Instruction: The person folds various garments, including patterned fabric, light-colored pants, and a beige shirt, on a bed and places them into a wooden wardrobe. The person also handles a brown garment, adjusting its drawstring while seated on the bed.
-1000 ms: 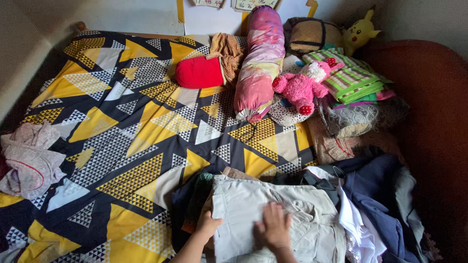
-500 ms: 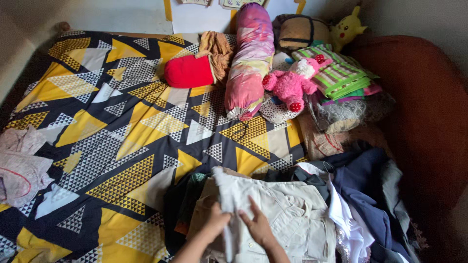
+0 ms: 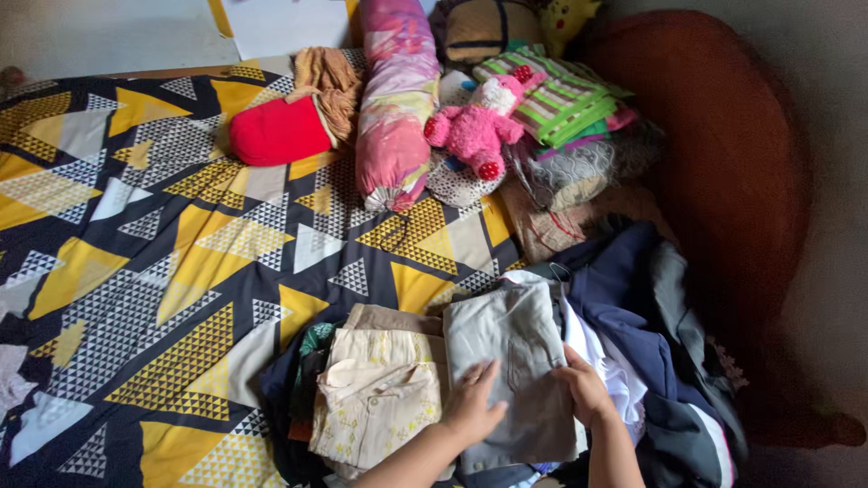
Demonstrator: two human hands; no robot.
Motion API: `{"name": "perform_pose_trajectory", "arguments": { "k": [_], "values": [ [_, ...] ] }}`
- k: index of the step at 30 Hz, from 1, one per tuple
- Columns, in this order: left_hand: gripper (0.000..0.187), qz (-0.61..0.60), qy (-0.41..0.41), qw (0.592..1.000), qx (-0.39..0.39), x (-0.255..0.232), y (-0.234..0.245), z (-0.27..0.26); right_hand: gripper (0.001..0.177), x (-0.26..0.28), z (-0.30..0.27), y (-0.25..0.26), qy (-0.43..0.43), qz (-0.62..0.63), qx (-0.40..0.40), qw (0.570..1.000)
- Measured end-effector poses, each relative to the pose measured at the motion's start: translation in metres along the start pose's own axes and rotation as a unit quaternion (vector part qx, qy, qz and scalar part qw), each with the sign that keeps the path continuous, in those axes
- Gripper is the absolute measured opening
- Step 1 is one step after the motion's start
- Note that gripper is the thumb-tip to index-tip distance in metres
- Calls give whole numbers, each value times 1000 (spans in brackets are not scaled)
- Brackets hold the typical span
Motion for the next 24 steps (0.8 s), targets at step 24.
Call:
{"name": "perform_pose_trajectory", "arguments": {
  "k": [24],
  "values": [
    [42,-267,389,881,33,65,-22,25,96,-54,7,-76,88,-330,-107,934]
  ]
}}
Point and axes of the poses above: each hand's wrist, its own z-axis towards the middle knuckle, its own y-axis out of the back of the hand, x = y × z, the point moved 7 cm from there along z, towards the middle knuckle, and after that the axes turned 8 degrees about y, right-handed, at the moved point
